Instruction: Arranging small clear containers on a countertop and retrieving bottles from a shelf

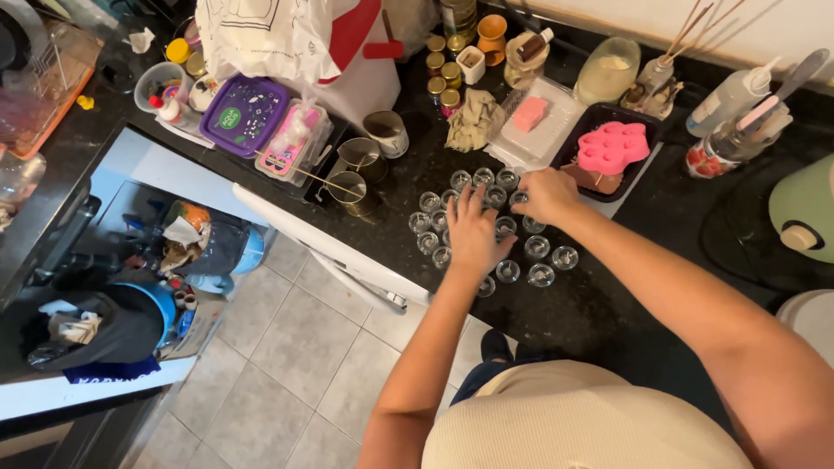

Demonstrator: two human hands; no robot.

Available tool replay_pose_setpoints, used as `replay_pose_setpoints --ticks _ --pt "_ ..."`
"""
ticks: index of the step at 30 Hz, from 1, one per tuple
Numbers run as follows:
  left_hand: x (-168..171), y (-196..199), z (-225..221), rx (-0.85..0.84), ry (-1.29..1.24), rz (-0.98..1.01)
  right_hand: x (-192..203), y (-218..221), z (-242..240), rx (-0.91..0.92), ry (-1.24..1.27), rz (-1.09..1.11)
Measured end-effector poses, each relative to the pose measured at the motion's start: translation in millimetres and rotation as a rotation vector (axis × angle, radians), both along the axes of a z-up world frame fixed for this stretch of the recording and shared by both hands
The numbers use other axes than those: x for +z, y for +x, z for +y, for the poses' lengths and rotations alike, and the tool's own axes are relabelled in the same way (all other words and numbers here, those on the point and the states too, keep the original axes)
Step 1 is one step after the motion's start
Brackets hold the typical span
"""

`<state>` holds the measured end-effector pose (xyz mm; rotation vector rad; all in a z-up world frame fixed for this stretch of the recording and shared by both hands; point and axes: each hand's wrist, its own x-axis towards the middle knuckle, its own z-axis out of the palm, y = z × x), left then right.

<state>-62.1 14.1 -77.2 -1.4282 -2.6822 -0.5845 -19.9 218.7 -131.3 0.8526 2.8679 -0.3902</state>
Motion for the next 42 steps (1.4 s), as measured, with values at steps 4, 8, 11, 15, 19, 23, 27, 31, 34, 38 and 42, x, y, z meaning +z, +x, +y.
replay_pose_setpoints --ticks 4,8,11,15,19,23,27,31,34,38,42 --pt "9 9 17 0.043 -0.108 -0.051 -1 -5 -4 0.004 -0.001 -0.007" --pt "10 13 23 0.07 -0.211 -0.033 25 13 -13 0.034 -0.023 0.009" --pt "11 14 19 0.061 -0.062 -0.011 49 39 -28 0.072 -0.002 0.253" --pt "48 24 7 0.052 0.341 -0.057 87 89 -58 -0.096 -0.306 0.688" --pt "79 45 11 0.09 0.562 -0.072 141 105 -99 -0.566 -1.471 0.948" --pt "109 61 12 -0.033 0.765 -0.126 135 112 -84 -0.728 -2.119 0.952" --pt "146 64 1 -0.386 0.782 -0.373 125 116 -62 -0.659 -2.067 0.843" --pt "166 64 -2 -0.407 0.858 -0.395 175 126 -68 -0.515 -1.855 0.737" --pt "188 64 -7 -0.432 1.034 -0.355 233 138 -91 -0.219 -0.761 1.087" --pt "198 67 -10 -0.473 1.106 -0.342 268 149 -109 0.096 -0.307 1.23" --pt "201 70 -11 -0.508 1.126 -0.33 282 156 -117 0.167 -0.219 1.273"
